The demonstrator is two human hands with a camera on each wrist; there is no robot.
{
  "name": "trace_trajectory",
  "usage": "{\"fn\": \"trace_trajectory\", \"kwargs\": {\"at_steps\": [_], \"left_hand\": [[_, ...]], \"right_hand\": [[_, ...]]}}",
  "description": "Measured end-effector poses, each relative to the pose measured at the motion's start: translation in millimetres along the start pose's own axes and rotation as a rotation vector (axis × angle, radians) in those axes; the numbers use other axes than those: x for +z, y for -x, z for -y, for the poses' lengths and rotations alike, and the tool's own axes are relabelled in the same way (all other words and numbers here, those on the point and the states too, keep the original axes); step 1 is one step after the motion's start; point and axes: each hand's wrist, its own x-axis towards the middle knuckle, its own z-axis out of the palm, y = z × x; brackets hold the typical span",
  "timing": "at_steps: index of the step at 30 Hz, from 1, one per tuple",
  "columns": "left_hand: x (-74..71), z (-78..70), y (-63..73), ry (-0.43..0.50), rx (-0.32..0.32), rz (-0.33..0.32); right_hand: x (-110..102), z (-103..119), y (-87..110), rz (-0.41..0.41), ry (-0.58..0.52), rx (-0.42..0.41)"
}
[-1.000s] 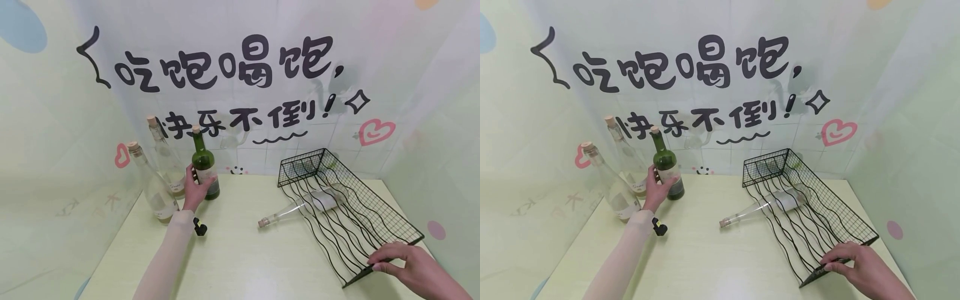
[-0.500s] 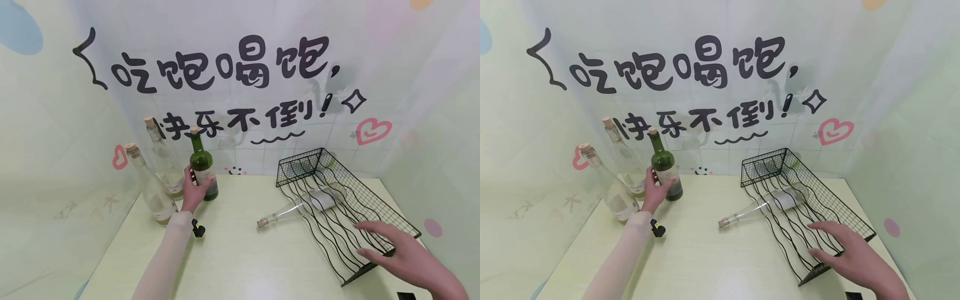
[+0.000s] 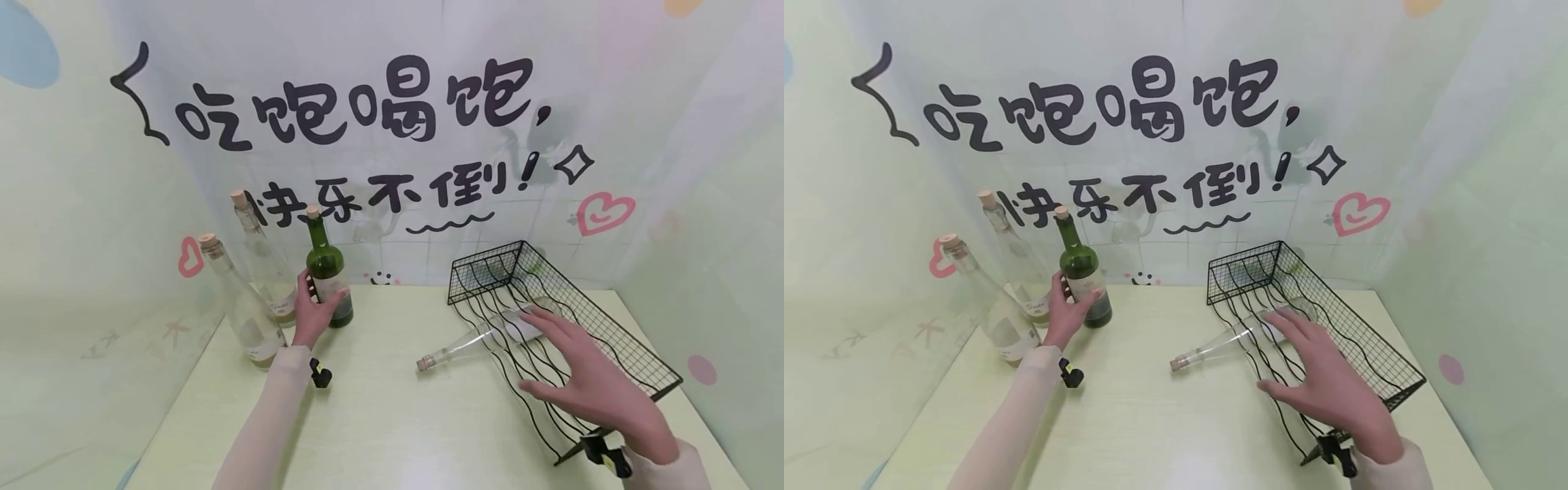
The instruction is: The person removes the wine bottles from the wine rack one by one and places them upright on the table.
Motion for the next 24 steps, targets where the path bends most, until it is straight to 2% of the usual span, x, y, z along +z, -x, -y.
{"fn": "trace_trajectory", "kwargs": {"at_steps": [11,16,24], "left_hand": [[-1.5,-1.9,-2.3,0.010,0.007,0.010],[-1.7,-1.4,-2.9,0.011,0.008,0.015],[-1.7,2.0,-5.0,0.022,0.009,0.020]], "right_hand": [[37,21,-47.6,0.085,0.018,-0.036],[55,24,-65.6,0.111,0.018,-0.051],[79,20,-89.0,0.214,0.027,-0.031]]}}
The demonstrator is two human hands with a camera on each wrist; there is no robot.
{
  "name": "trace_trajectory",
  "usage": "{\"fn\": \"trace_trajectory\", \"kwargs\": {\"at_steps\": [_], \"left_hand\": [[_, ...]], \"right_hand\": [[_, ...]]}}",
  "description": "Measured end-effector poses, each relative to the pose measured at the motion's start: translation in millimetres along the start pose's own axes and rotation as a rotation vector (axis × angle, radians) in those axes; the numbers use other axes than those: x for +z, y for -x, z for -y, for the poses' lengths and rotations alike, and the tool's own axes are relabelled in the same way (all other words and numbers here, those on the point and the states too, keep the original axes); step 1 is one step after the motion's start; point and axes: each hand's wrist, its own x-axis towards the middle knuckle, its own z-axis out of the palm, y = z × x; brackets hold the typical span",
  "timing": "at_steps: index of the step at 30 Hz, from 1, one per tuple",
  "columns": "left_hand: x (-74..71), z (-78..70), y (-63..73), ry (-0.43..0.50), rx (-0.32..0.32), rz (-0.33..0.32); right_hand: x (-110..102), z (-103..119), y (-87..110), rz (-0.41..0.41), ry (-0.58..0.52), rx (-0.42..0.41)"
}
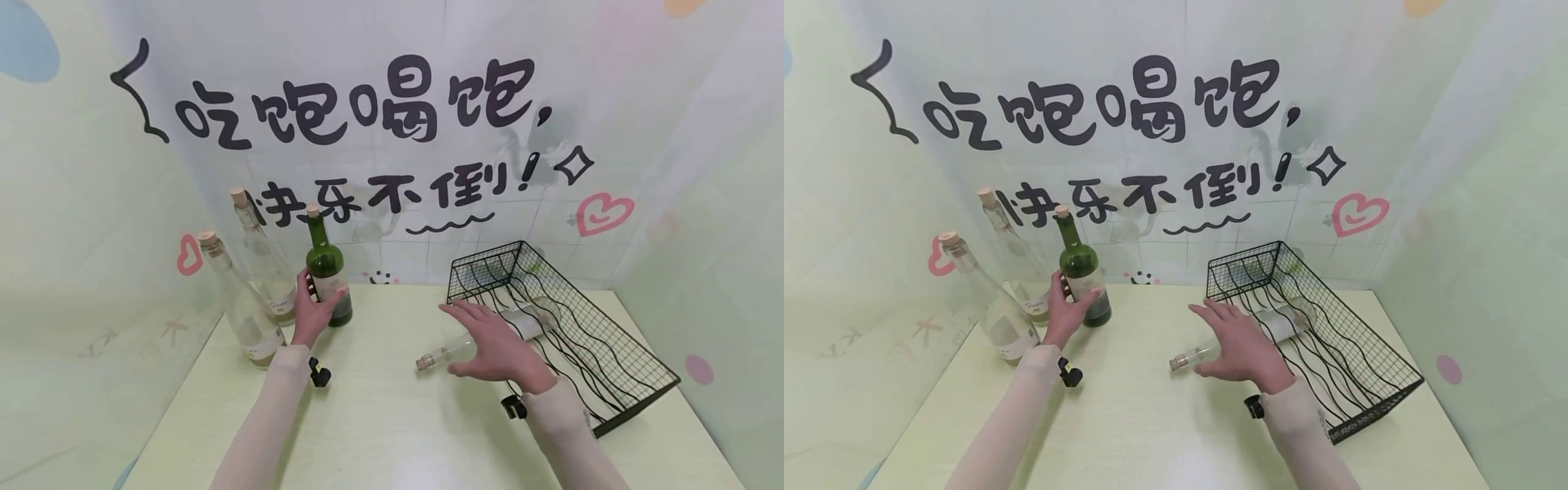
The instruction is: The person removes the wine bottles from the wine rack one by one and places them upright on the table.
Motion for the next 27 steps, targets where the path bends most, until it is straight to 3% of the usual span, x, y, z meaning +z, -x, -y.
{"fn": "trace_trajectory", "kwargs": {"at_steps": [15,27], "left_hand": [[-0.1,1.3,0.2,0.013,0.001,-0.006],[0.6,1.6,0.7,0.003,0.004,-0.005]], "right_hand": [[41,-19,-38.7,0.198,0.075,-0.003],[66,-35,-49.5,0.296,0.162,0.124]]}}
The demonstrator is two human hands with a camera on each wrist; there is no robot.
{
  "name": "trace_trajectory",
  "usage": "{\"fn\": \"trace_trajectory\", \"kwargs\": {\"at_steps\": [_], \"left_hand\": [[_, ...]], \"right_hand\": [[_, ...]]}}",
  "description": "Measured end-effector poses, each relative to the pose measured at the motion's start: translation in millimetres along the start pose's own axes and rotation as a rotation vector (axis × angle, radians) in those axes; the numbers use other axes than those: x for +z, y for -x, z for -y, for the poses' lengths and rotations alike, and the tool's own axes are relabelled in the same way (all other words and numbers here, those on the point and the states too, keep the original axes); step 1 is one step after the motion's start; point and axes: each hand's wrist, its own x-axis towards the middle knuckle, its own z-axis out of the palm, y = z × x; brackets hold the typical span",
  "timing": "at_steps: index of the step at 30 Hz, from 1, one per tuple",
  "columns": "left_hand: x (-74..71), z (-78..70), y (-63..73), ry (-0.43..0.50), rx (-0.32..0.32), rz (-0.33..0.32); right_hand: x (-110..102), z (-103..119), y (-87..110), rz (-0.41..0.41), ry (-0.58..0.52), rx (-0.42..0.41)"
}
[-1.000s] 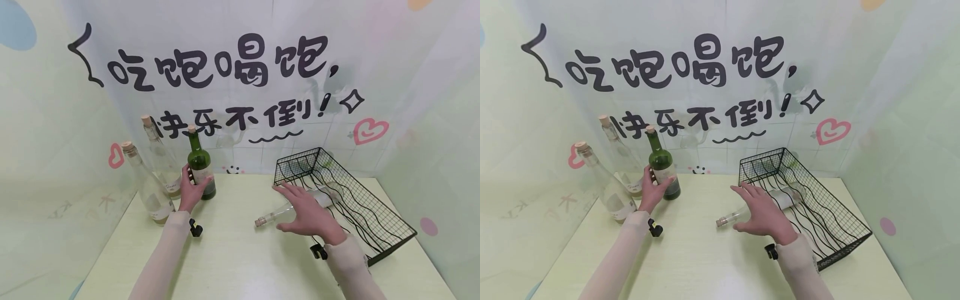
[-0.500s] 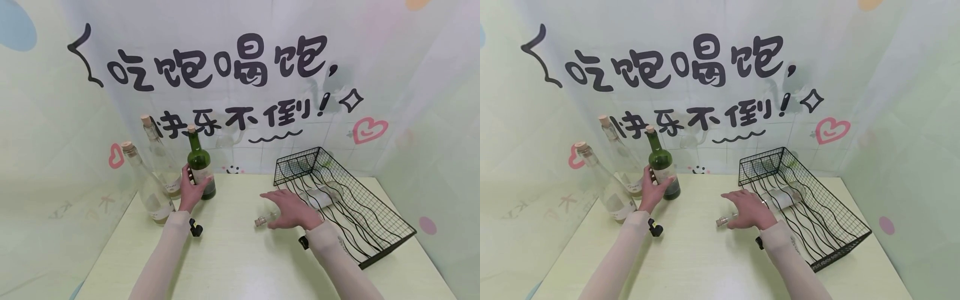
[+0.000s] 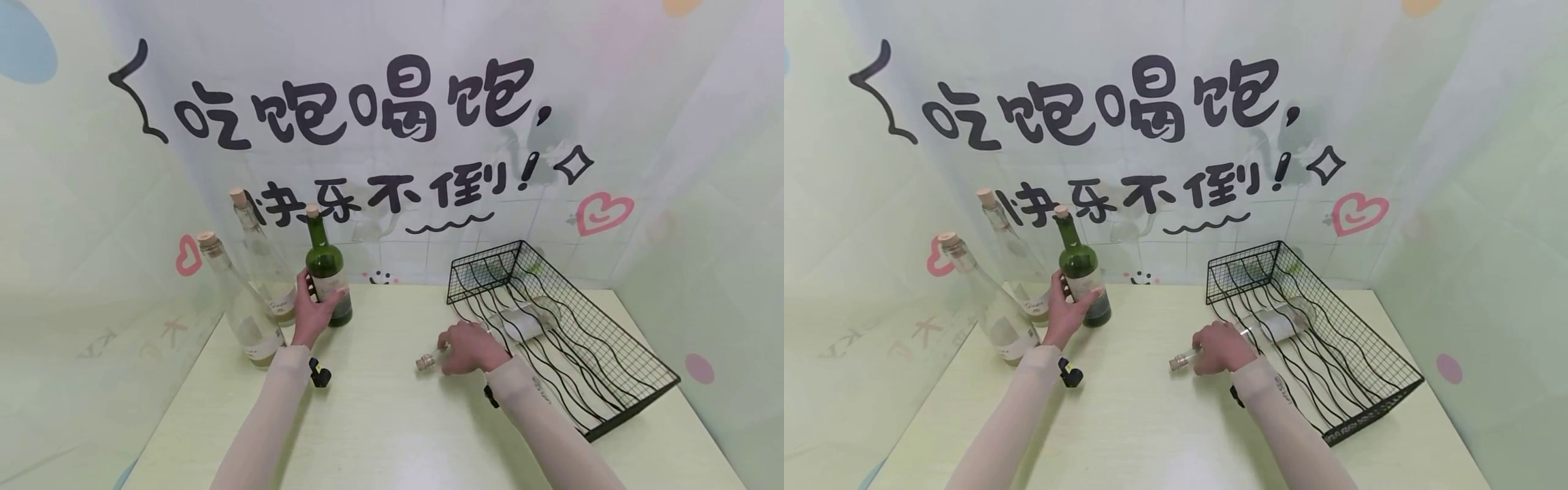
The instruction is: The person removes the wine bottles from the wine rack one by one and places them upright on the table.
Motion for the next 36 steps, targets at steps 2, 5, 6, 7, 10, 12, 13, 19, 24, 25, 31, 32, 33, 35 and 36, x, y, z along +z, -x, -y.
{"fn": "trace_trajectory", "kwargs": {"at_steps": [2,5,6,7,10,12,13,19,24,25,31,32,33,35,36], "left_hand": [[0.5,0.3,0.0,0.001,0.003,-0.003],[1.2,-0.1,0.6,-0.005,0.006,-0.006],[1.4,-0.2,0.9,-0.005,0.006,-0.006],[1.3,-0.5,1.4,-0.006,0.004,-0.005],[0.8,-0.8,2.8,-0.004,-0.004,-0.003],[0.5,-0.5,3.4,-0.001,-0.009,-0.003],[0.4,-0.1,3.5,-0.001,-0.011,-0.004],[0.6,0.5,4.4,-0.007,-0.008,-0.012],[0.8,-0.4,5.1,-0.003,-0.011,-0.004],[0.7,-0.6,5.0,0.001,-0.011,-0.003],[0.0,-1.9,4.4,0.000,-0.009,-0.002],[0.0,-2.5,4.5,0.000,-0.009,-0.001],[-0.1,-2.3,4.4,-0.003,-0.011,0.002],[-0.2,-2.4,4.5,-0.008,-0.016,0.008],[-0.3,-2.5,4.5,-0.006,-0.017,0.010]], "right_hand": [[3,-3,-1.9,-0.008,0.017,-0.003],[8,-7,-5.3,-0.042,0.068,-0.032],[9,-9,-6.5,-0.054,0.088,-0.042],[11,-9,-7.5,-0.064,0.104,-0.053],[15,-11,-9.9,-0.090,0.146,-0.076],[18,-11,-11.3,-0.097,0.162,-0.079],[20,-11,-12.0,-0.100,0.168,-0.082],[29,-12,-16.1,-0.135,0.228,-0.118],[29,-7,-15.9,-0.155,0.269,-0.141],[28,-5,-15.7,-0.157,0.275,-0.146],[25,4,-16.0,-0.201,0.302,-0.187],[25,6,-16.1,-0.206,0.303,-0.191],[25,7,-16.0,-0.210,0.298,-0.195],[23,10,-15.1,-0.210,0.295,-0.198],[22,11,-14.6,-0.210,0.287,-0.200]]}}
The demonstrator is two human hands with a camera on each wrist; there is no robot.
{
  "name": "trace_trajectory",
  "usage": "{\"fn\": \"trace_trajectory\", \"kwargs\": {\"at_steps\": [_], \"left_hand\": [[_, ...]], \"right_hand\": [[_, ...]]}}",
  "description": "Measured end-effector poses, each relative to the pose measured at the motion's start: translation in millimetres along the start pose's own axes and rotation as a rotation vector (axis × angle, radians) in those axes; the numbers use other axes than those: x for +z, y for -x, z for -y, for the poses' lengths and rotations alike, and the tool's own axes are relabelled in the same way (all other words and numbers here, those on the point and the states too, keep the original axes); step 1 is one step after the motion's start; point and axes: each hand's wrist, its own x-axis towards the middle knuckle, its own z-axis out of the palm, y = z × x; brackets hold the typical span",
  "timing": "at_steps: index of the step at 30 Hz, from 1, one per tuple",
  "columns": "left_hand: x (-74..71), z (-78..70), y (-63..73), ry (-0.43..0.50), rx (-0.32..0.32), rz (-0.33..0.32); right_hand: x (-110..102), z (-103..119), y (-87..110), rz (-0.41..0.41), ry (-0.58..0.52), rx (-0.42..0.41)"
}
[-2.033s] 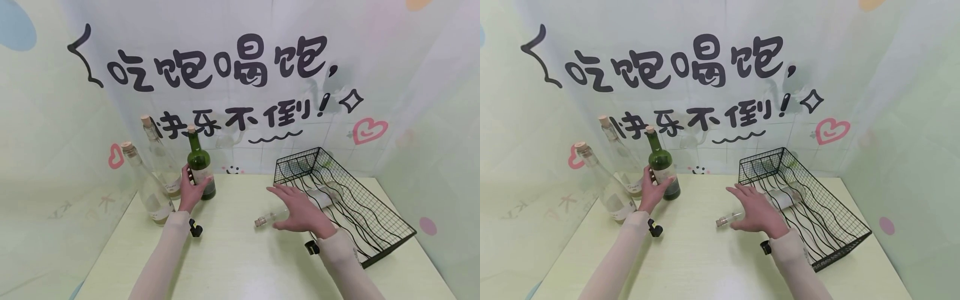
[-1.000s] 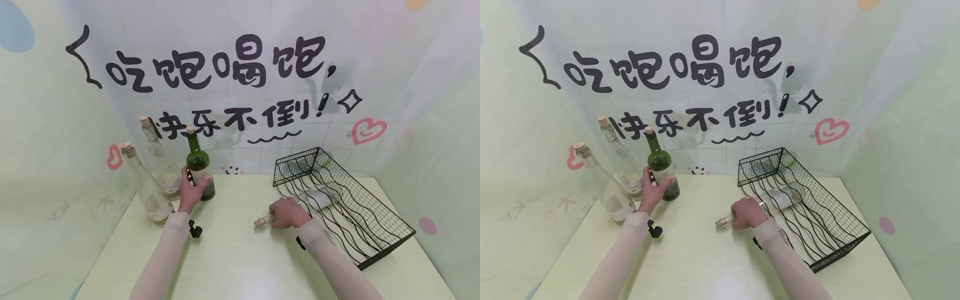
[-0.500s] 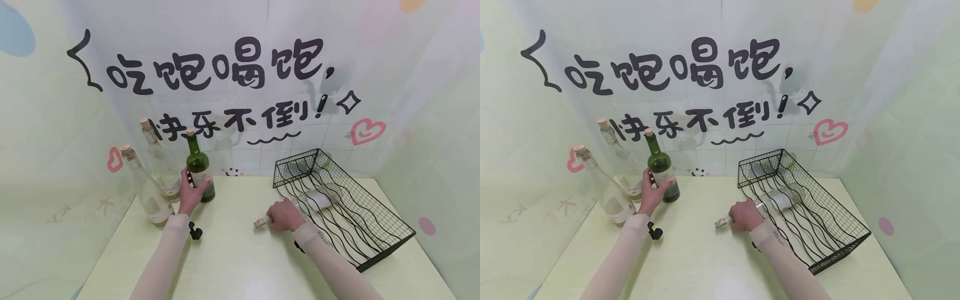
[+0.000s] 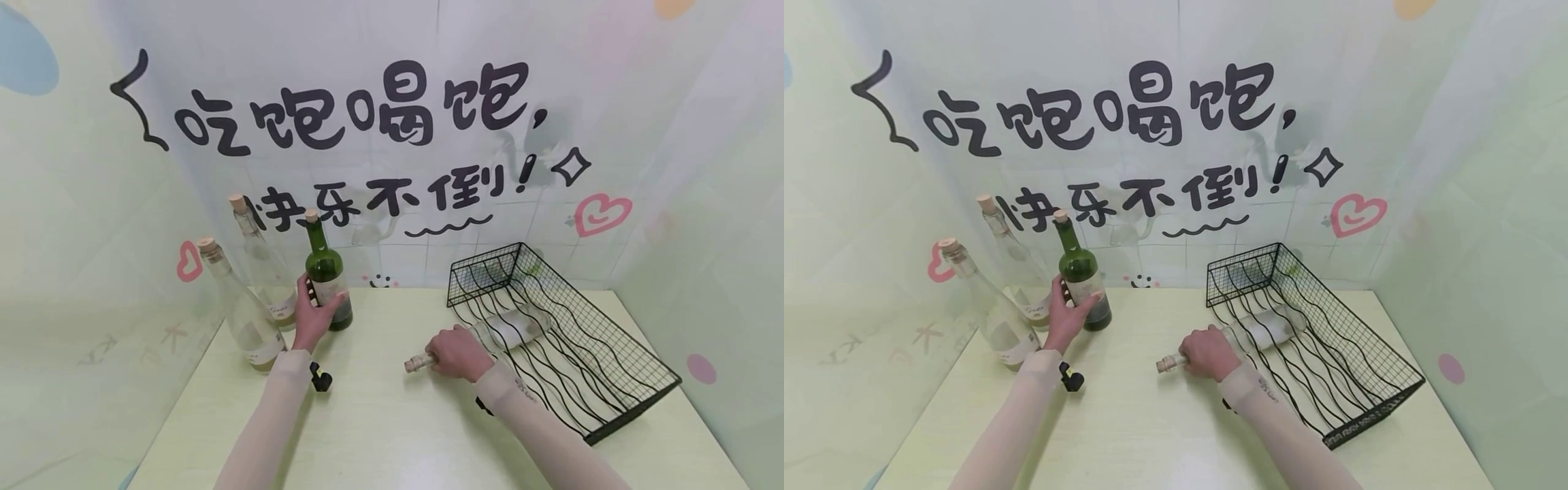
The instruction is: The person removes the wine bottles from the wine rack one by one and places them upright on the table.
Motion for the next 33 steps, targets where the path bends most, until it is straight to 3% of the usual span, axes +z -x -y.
{"fn": "trace_trajectory", "kwargs": {"at_steps": [33], "left_hand": [[0.3,3.2,-4.4,0.014,-0.012,0.006]], "right_hand": [[-60,53,13.7,-0.197,-0.183,-0.174]]}}
